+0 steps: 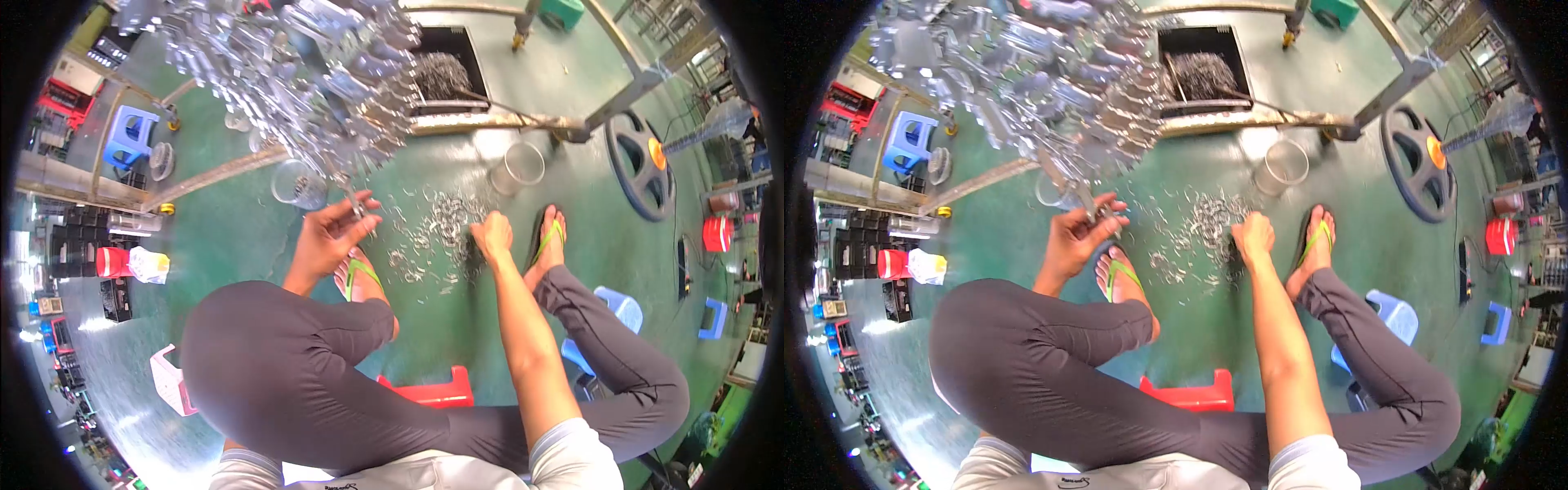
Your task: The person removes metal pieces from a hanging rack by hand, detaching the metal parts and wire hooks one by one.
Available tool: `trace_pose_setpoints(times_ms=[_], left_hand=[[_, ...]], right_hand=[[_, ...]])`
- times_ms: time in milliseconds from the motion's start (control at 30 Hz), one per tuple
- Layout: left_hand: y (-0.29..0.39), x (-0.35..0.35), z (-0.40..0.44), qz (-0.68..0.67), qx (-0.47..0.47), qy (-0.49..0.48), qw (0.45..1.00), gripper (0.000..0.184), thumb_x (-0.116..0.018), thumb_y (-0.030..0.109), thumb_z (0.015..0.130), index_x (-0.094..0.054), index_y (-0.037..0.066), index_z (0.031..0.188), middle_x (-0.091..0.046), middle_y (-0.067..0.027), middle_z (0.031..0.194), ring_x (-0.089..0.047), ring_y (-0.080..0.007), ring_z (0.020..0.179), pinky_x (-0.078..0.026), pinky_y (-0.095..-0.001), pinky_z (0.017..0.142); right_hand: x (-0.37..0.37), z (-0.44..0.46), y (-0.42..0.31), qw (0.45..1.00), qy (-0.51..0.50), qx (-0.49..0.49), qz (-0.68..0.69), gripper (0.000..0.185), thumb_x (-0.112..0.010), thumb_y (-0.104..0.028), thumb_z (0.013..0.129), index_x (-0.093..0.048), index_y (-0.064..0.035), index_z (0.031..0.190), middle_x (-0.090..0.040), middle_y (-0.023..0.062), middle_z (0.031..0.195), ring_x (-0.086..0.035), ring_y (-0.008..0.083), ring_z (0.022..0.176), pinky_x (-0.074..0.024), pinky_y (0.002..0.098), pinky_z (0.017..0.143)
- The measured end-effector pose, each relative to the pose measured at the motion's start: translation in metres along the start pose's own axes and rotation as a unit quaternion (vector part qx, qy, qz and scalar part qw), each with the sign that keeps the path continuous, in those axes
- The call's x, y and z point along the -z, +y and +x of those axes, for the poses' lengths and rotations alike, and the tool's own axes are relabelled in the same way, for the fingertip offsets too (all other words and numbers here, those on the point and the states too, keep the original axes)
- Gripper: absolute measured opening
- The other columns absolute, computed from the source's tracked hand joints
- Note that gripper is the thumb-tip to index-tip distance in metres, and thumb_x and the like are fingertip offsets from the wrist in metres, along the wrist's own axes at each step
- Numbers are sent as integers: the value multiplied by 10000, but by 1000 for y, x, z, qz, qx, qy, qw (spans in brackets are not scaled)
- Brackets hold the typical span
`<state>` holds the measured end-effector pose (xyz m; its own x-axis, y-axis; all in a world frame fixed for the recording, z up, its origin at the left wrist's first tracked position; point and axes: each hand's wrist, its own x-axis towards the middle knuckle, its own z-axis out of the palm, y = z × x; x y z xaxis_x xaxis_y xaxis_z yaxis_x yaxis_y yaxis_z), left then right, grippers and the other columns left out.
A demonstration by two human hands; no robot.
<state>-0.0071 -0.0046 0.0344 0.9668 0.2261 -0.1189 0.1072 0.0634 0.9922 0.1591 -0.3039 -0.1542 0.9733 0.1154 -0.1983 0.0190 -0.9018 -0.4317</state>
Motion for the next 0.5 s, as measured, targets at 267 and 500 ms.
trace_pose_setpoints(times_ms=[267,500], left_hand=[[11,3,-1,4,30,-96,995,463,-672,47,1004,-542,-66,1433,-663,-196,1345,-690,-247,1172,-547,-372,1021],[22,13,-2,27,65,-170,983,511,-670,118,1025,-509,-38,1485,-644,-145,1402,-643,-217,1249,-493,-368,1084]], right_hand=[[34,-22,-2,994,51,-46,81,295,-712,-214,746,-715,71,823,-716,317,865,-719,468,827,-565,510,773],[53,-28,-24,932,159,8,325,288,-751,-173,786,-738,48,971,-737,122,772,-715,210,691,-573,376,684]])
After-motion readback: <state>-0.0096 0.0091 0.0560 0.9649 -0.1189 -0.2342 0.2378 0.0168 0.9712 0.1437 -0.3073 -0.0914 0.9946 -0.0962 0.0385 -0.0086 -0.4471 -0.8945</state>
